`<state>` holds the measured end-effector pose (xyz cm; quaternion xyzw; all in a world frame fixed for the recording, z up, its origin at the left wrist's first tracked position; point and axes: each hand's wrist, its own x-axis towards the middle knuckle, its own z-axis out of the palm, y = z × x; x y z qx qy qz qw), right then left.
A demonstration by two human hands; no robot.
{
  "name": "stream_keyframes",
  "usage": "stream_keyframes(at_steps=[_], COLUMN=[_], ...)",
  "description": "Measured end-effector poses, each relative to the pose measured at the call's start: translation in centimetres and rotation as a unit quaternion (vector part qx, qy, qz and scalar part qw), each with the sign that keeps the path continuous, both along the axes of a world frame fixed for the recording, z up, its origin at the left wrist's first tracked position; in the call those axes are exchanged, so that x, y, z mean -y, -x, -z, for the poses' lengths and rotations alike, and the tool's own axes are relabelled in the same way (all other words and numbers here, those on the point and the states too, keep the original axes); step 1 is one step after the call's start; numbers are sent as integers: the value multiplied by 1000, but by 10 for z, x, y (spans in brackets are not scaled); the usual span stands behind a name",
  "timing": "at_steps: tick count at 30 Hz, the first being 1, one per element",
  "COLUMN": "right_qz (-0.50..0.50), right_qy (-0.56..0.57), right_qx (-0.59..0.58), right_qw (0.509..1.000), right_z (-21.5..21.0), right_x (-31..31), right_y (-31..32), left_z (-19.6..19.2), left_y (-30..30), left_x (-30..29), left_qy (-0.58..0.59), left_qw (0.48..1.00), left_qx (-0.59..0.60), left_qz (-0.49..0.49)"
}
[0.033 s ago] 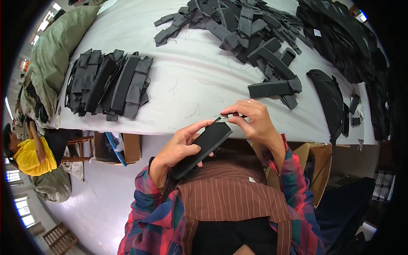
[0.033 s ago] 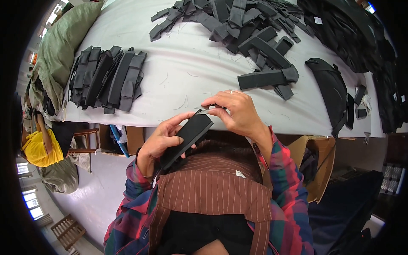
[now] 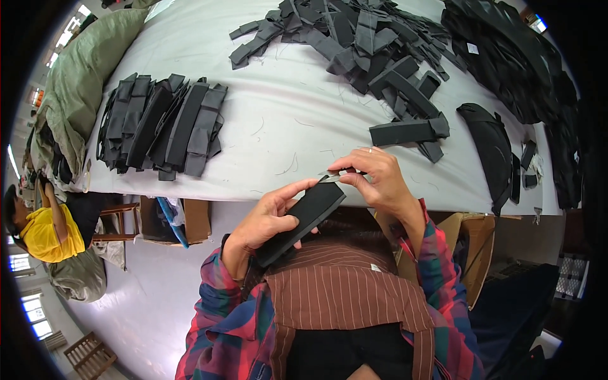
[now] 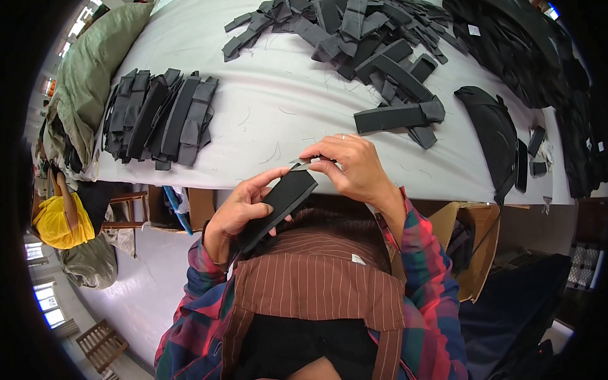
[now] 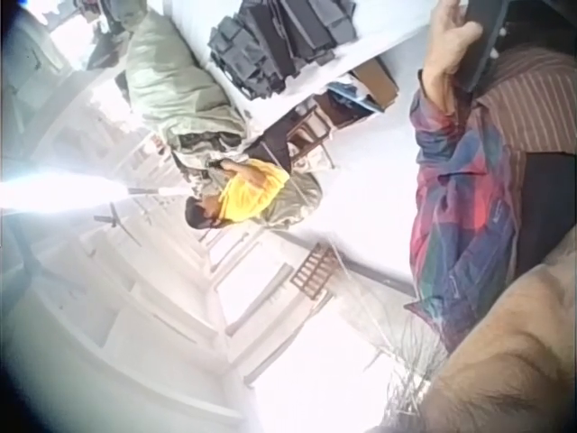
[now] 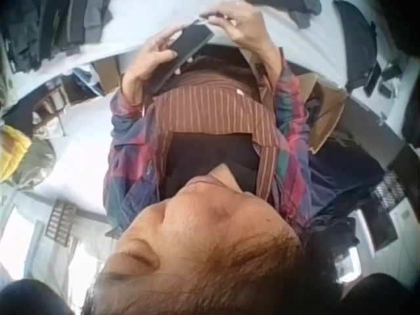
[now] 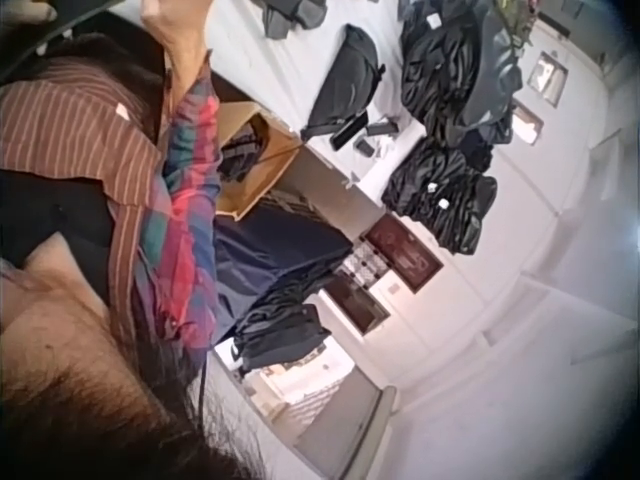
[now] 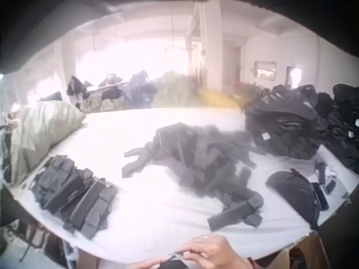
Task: Trimming excess threads or edges from fabric straps using a small thread cutter.
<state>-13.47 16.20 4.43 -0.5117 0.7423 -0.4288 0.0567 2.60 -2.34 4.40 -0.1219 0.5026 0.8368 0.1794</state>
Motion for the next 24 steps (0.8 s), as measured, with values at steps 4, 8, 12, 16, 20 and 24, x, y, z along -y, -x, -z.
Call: stream_keyframes(at_steps=[4,8,12,16,20,24], right_qz=[-1,31,9,43,52,14], right_qy=[-2,10,12,25,97,17], right_qx=[-8,-14,-30,-45,84,8], right_qw=[1000,999,999,998,990,1000], right_z=[6,-4,-5,11,3,-6], right_x=[-1,-6,-3,-5,-8,-7], right_y=[4,2,-4,-1,-8,-10], left_z=[2,1,1,2,5,3], left_y=[0,-2,0,0,-2,0], left_x=[2,4,2,4,6,4], left_qy=[16,12,-4,-21,-33,-47], left_qw=[1000,1000,999,999,999,999], left_qx=[3,8,13,1,11,5], left_qz=[9,25,30,48,28,20])
